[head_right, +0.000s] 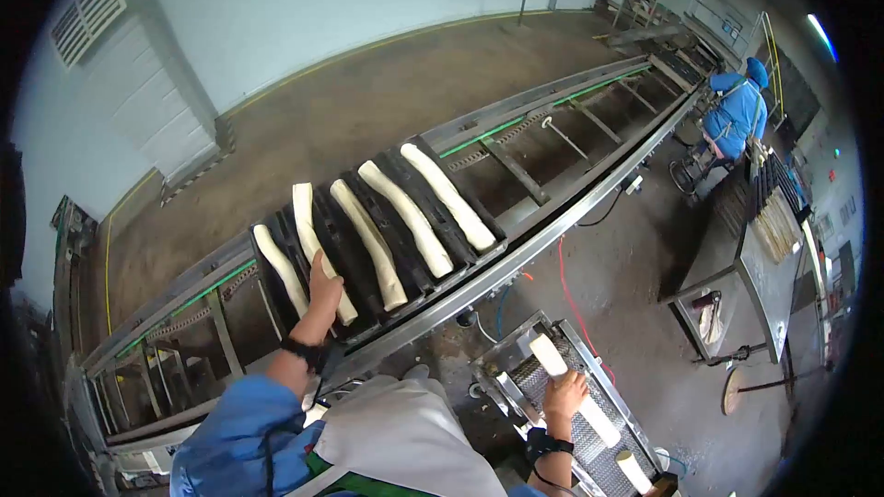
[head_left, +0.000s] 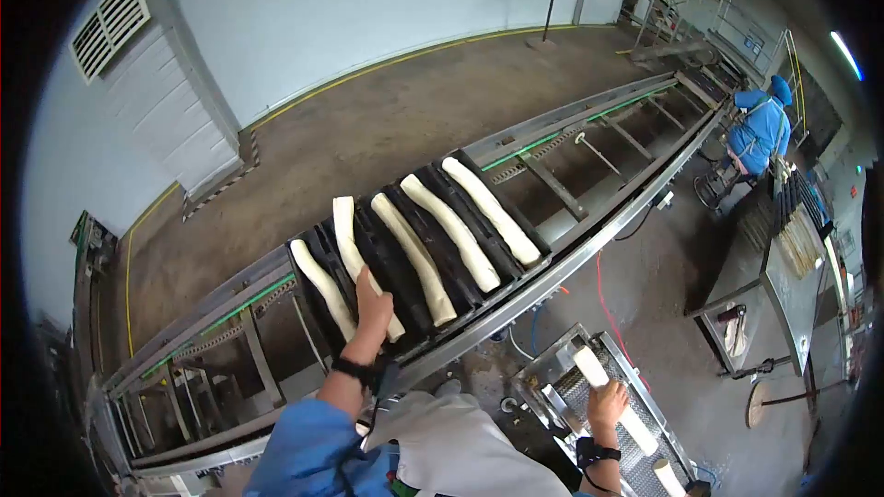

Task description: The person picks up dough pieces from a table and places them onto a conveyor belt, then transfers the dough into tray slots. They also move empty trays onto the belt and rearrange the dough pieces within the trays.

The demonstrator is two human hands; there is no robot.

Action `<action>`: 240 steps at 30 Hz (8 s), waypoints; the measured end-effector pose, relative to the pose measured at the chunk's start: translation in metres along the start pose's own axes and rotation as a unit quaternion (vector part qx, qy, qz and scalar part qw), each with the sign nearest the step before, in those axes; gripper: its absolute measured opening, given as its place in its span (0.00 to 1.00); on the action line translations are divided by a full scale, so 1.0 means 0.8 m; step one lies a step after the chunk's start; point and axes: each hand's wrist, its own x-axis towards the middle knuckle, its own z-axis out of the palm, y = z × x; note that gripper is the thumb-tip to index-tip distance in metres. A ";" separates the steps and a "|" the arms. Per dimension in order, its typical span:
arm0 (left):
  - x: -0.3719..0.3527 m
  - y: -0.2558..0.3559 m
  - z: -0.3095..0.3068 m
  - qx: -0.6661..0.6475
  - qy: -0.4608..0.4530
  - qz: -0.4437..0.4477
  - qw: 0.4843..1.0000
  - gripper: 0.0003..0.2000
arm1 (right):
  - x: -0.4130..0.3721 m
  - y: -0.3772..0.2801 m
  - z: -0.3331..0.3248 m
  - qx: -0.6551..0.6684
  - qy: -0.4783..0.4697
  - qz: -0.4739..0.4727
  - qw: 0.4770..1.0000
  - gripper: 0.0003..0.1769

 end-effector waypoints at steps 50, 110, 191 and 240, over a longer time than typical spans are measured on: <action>-0.191 0.058 0.062 -0.007 -0.349 0.091 0.933 0.15 | -0.072 0.095 -0.014 -0.099 0.009 -0.077 0.992 0.23; -0.171 -0.025 0.066 -0.071 -0.375 0.056 0.923 0.11 | -0.084 0.110 -0.048 0.081 0.258 0.070 0.960 0.25; -0.335 0.104 0.199 0.200 -0.641 0.246 0.699 0.15 | -0.562 0.400 -0.057 -0.023 0.100 0.693 0.714 0.37; -0.297 0.047 0.282 0.207 -0.687 0.088 0.692 0.33 | -0.593 0.137 -0.026 -0.043 0.183 0.646 0.740 0.30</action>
